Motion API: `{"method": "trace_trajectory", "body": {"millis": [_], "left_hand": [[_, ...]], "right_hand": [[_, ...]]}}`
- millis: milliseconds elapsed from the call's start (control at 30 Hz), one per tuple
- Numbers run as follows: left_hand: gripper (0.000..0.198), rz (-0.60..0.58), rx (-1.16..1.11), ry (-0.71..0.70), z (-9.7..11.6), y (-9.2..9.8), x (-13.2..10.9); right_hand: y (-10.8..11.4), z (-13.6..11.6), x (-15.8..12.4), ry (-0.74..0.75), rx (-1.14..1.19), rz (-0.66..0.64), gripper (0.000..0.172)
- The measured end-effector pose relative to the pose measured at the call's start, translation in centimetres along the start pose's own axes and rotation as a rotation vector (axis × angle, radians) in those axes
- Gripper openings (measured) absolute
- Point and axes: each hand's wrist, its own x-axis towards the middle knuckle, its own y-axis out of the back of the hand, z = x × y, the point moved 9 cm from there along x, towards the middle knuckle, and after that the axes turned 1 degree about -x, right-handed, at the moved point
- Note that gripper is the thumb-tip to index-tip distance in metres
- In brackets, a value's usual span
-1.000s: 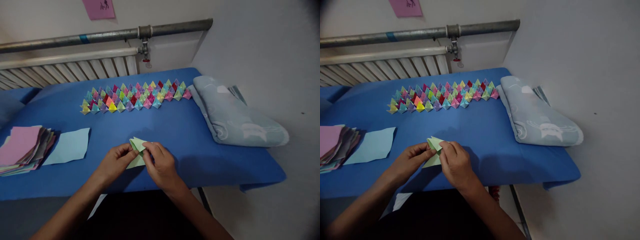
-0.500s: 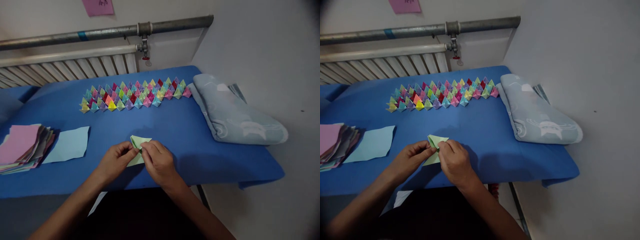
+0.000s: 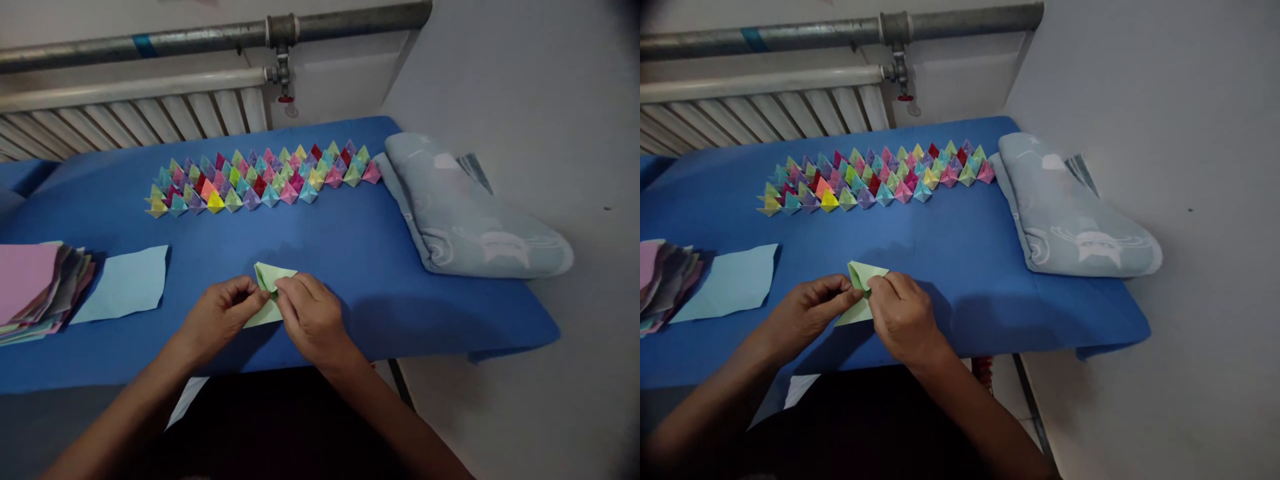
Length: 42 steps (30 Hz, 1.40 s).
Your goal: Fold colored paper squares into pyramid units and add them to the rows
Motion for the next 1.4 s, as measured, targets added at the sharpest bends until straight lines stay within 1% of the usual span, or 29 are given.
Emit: {"method": "trace_trajectory", "body": {"millis": [233, 467, 733, 833, 933, 1033, 1100, 1167, 1267, 1400], "left_hand": [[0.035, -0.027, 0.032, 0.031, 0.4, -0.5, -0.2], [0.034, 0.013, 0.025, 0.077, -0.2, -0.2, -0.3], [0.033, -0.002, -0.015, 0.111, -0.7, -0.1, -0.4], [0.033, -0.019, -0.042, 0.115, -0.8, -0.2, -0.4], [0.033, -0.034, -0.089, 0.093, -0.6, -0.3, -0.4], [0.033, -0.027, -0.139, 0.069, -0.5, 0.0, -0.4], [0.032, -0.027, -0.165, 0.059, -0.6, 0.2, -0.4], [0.032, -0.03, -0.184, 0.05, -0.7, 0.2, -0.5], [0.03, -0.025, -0.201, 0.029, -0.8, 0.4, -0.5], [0.026, -0.004, -0.215, 0.001, -1.1, 0.7, -0.5]], "right_hand": [[0.1, -0.2, 0.0, 0.016, -0.027, 0.035, 0.023], [0.0, -0.2, -0.1, 0.013, -0.036, 0.019, 0.023], [-0.1, -0.1, -0.1, -0.008, -0.021, 0.007, 0.022], [0.1, 0.3, -0.2, -0.038, 0.056, 0.05, 0.02], [0.3, 0.7, -0.3, -0.075, 0.131, 0.099, 0.023], [0.0, 1.6, -0.3, -0.18, 0.186, 0.086, 0.027], [-0.3, 2.3, -0.5, -0.274, 0.267, 0.069, 0.028], [-0.6, 2.5, -0.5, -0.321, 0.365, 0.06, 0.03], [-0.8, 2.1, -0.3, -0.309, 0.431, 0.036, 0.035], [-1.0, 2.3, -0.3, -0.321, 0.385, 0.03, 0.034]]}}
